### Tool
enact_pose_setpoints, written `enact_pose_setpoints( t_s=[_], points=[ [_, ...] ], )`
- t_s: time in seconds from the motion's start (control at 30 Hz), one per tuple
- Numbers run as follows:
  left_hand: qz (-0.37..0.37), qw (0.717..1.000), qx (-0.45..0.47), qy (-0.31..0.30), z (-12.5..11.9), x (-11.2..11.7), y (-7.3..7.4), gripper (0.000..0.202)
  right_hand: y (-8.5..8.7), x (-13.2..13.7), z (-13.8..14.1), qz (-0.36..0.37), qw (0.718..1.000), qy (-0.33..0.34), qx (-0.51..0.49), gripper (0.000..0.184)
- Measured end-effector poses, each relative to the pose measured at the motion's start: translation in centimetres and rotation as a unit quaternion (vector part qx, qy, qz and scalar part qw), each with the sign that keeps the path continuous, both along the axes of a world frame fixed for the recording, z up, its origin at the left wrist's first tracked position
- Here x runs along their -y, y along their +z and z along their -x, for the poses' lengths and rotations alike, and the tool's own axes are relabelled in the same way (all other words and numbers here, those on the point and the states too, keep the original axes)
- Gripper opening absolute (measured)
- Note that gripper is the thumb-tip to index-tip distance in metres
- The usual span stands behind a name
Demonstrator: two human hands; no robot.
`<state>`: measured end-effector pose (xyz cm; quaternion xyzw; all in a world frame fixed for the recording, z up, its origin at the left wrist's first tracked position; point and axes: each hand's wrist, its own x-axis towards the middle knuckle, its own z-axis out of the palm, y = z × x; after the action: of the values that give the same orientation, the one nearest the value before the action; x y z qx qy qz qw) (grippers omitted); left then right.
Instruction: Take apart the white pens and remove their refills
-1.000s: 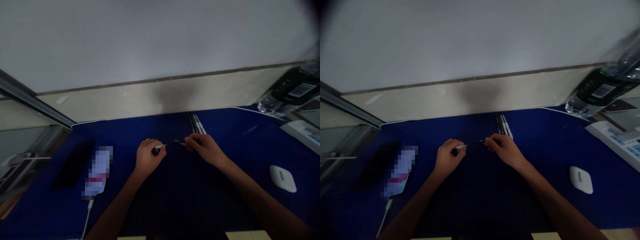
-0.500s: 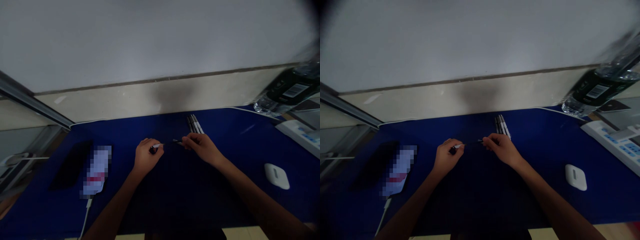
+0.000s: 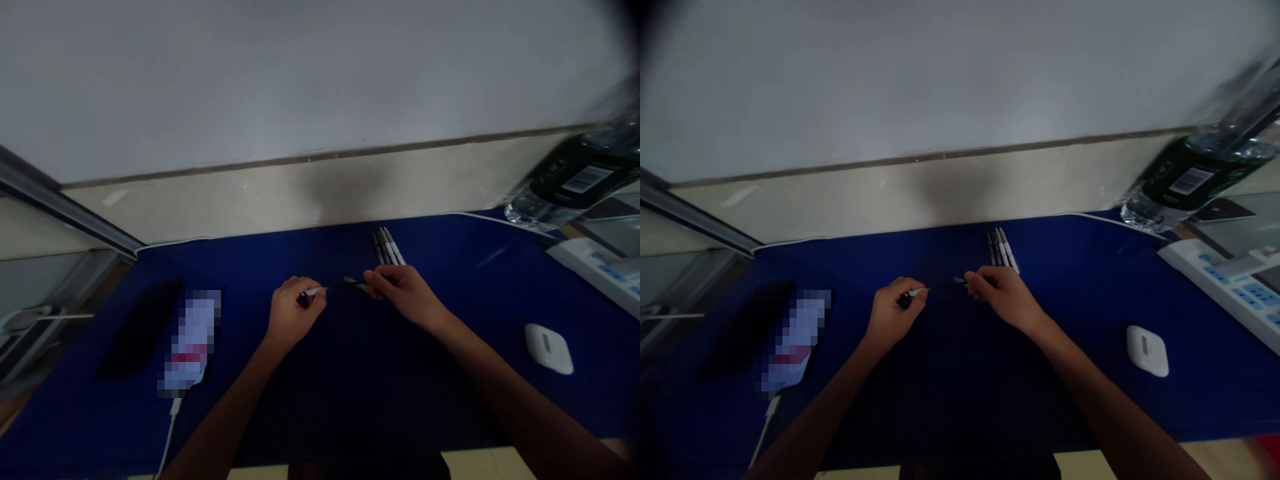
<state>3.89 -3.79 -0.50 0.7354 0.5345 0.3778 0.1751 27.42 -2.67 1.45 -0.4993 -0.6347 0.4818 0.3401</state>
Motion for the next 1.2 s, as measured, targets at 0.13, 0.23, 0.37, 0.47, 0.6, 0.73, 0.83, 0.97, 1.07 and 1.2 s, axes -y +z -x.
enact_pose_setpoints(
  t_s=[0.13,0.23,0.37,0.47,0.6,0.73,0.83,0.97,1.07,1.2],
  points=[
    [-0.007,1.0,-0.006,-0.001,-0.07,-0.08,0.02,0.015,0.14,-0.03,-0.11,-0.012,1.0,0.01,0.013,0.03],
    [-0.011,1.0,-0.008,0.001,-0.08,-0.11,0.05,0.015,0.25,-0.07,-0.13,0.0,1.0,0.006,-0.004,0.022],
    [-0.009,1.0,-0.008,0.003,-0.11,-0.07,0.13,0.015,0.46,0.0,-0.07,-0.004,1.0,0.003,-0.025,0.016],
    [-0.009,1.0,-0.011,0.005,-0.18,-0.01,0.23,0.015,0.6,0.12,0.0,-0.007,1.0,-0.005,0.002,0.024],
    [-0.016,1.0,-0.02,0.003,-0.28,0.04,0.28,0.015,0.54,0.19,0.06,-0.012,1.0,0.004,0.026,0.039],
    [-0.014,1.0,-0.023,0.007,-0.27,0.02,0.14,0.014,0.28,0.04,0.06,-0.008,1.0,-0.002,0.005,0.023],
    [-0.012,1.0,-0.022,0.011,-0.18,-0.03,0.03,0.014,0.22,-0.04,0.11,0.004,1.0,-0.013,-0.024,0.019],
    [-0.012,1.0,-0.022,-0.001,-0.14,-0.05,0.05,0.015,0.26,0.02,0.13,-0.001,1.0,-0.024,0.009,0.025],
    [-0.015,1.0,-0.02,-0.001,-0.2,0.0,0.11,0.016,0.24,0.08,0.06,0.001,1.0,-0.015,0.02,0.039],
    [-0.017,1.0,-0.019,0.006,-0.24,0.0,0.09,0.014,0.27,0.02,0.0,-0.004,1.0,-0.004,0.012,0.028]
  ],
)
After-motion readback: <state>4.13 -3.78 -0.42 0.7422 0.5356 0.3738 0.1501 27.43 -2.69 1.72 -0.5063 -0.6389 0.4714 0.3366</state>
